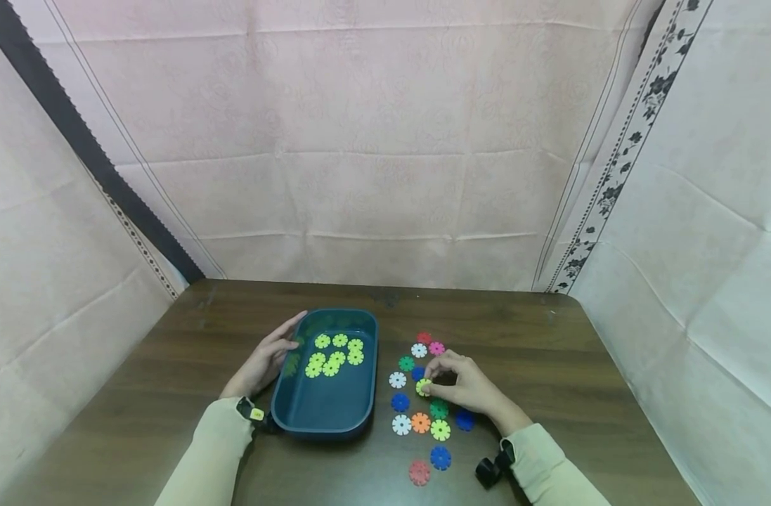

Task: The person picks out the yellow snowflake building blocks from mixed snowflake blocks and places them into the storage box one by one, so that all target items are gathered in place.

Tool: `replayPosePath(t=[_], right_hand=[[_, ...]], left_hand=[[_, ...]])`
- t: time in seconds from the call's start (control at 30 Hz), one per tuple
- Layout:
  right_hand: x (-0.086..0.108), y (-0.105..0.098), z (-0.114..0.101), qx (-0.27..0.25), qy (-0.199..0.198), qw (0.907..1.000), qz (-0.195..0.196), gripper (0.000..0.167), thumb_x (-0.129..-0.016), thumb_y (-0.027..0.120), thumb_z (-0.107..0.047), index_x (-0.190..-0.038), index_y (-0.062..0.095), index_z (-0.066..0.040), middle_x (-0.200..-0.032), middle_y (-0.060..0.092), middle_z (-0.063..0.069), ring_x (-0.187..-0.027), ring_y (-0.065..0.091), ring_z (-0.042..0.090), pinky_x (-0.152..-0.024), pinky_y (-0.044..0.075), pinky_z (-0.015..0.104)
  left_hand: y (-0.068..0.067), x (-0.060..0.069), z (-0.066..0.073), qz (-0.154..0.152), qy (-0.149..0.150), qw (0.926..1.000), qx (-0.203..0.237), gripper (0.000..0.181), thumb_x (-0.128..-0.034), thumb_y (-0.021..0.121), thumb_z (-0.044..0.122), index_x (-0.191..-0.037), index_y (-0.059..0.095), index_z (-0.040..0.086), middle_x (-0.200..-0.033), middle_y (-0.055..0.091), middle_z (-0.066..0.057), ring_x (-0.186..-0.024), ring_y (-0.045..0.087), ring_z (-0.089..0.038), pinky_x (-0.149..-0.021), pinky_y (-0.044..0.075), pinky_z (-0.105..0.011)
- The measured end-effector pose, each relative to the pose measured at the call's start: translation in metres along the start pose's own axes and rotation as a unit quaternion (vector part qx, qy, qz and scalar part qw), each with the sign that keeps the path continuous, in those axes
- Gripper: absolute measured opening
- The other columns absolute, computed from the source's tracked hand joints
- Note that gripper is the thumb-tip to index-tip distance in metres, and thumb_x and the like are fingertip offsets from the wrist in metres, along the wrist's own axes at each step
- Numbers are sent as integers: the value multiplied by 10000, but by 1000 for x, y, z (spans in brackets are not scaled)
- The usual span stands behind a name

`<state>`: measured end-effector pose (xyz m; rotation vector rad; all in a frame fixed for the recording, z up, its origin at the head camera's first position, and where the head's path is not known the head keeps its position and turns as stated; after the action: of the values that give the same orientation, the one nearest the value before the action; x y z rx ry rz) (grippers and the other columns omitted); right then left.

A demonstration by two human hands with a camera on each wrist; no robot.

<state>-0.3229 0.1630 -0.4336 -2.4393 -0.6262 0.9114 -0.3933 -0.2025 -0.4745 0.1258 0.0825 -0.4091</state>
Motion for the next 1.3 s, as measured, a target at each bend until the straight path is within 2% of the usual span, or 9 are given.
replayPosePath(t=[0.17, 0.3, 0.5, 0.73, 0.93, 1.17, 1.3], right_hand=[[-3, 1, 1, -351, 369, 9987, -13, 149, -870, 751, 9, -981, 668, -47, -895, 671, 94, -817, 619, 197, -699, 518, 328], [-10, 2, 5, -474, 394, 9980, -114, 131, -896, 719, 12, -1005, 662, -32, -912, 673, 133, -842, 631, 175, -720, 537, 318], [-24, 4, 21, -287, 240, 9988, -318, 147, -921, 724, -65, -1047, 673, -121, -918, 686, 102, -834, 642, 163, -697, 546, 322], [-51, 12, 5, -116, 323, 9965, -763, 110, -957, 704, -200, -1065, 685, -204, -953, 710, 12, -870, 663, 139, -751, 573, 337], [-79, 25, -9, 12, 10, 9940, -1096, 112, -979, 675, -196, -1090, 687, -200, -955, 710, -87, -867, 671, 125, -727, 560, 347], [-107, 44, -23, 209, -231, 9884, -1485, 139, -994, 651, -186, -1120, 687, -141, -982, 725, -53, -859, 669, 88, -703, 558, 310], [-123, 57, -29, 640, -397, 9833, -1657, 139, -993, 652, -188, -1108, 703, -127, -1006, 728, -42, -805, 646, 81, -670, 544, 292]], left_hand=[[0, 0, -1, -9, -25, 10000, -36, 643, -1003, 514, 86, -1596, 305, 221, -1571, 357, -138, -1385, 399, -421, -1035, 450, -367], [0, 0, 1, -3, -15, 10000, -78, 639, -1004, 518, 98, -1594, 308, 225, -1574, 355, -134, -1389, 393, -427, -1047, 439, -390], [-2, -2, 1, 25, -3, 9999, -124, 627, -1011, 494, 81, -1593, 311, 227, -1573, 359, -130, -1385, 400, -423, -1061, 427, -412], [1, 0, 1, -32, 15, 10000, -80, 641, -1011, 486, 71, -1605, 277, 192, -1586, 331, -124, -1388, 391, -425, -1052, 434, -395], [1, 0, 2, -5, 19, 9999, -112, 633, -1015, 473, 57, -1600, 292, 215, -1597, 315, -89, -1399, 391, -393, -1080, 407, -416], [1, 0, 1, -2, 14, 9999, -102, 628, -1015, 480, 60, -1595, 309, 231, -1609, 292, -74, -1399, 391, -387, -1066, 420, -393], [1, 0, 0, 5, 1, 9999, -160, 625, -1016, 485, 63, -1589, 322, 252, -1616, 270, -59, -1400, 390, -378, -1076, 405, -413]])
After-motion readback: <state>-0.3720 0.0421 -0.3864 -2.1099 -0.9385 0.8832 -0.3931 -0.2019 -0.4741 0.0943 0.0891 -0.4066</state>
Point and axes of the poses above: each hand's wrist, its own x-axis away from the middle knuckle, its own y-axis out of the palm, z = x × y, the point moved 7 cm from there along -x, towards the middle knuckle
